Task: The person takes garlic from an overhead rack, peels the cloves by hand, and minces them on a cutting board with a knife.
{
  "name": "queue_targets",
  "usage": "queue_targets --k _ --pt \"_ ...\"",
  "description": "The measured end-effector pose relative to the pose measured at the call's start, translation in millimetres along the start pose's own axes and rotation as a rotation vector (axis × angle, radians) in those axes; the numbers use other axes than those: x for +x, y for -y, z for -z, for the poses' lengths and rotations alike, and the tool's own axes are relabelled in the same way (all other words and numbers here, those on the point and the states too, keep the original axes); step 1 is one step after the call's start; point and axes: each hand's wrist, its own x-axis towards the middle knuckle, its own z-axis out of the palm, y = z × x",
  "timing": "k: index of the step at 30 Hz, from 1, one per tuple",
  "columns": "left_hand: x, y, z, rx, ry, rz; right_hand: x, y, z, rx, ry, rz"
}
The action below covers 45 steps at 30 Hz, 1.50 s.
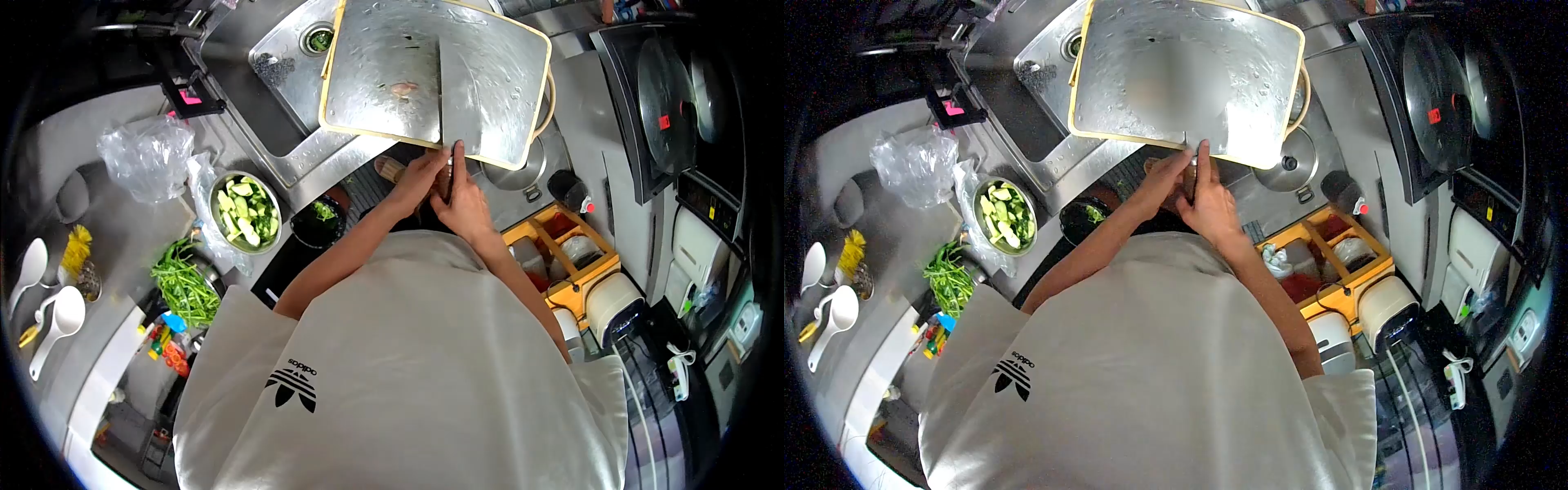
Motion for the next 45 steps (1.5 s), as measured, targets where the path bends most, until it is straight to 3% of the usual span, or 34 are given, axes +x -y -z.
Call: queue_targets --k 3,7,11,13,19,21,22,25,31,35,42,45 --pt "7 8 -13 -0.229 -0.064 0.018 9 32 42 -0.233 0.167 -0.047" --pt "7 19 -5 -0.440 -0.051 0.127 56 54 84 -0.272 -0.271 0.107" --pt "9 15 3 -0.358 -0.150 0.155 162 41 57 -0.368 -0.543 0.555" --pt "11 11 11 -0.222 -0.201 0.156 193 41 39 -0.465 -0.511 0.552" --pt "7 12 7 0.022 -0.356 -0.113 201 41 25 -0.620 -0.339 0.470" --pt "13 22 8 0.275 -0.384 -0.196 194 43 32 -0.608 -0.328 0.429" --pt "15 24 9 0.431 -0.451 -0.363 192 40 33 -0.576 -0.349 0.423" --pt "19 26 8 0.390 -0.535 -0.448 194 45 32 -0.630 -0.354 0.441" --pt "16 18 6 0.402 -0.461 -0.163 197 46 34 -0.542 -0.308 0.464" --pt "20 31 9 0.477 -0.486 -0.288 197 49 38 -0.540 -0.258 0.407" --pt "20 25 9 0.534 -0.464 -0.190 201 44 36 -0.499 -0.240 0.391" --pt "19 21 5 0.567 -0.524 -0.261 198 44 41 -0.512 -0.208 0.369"
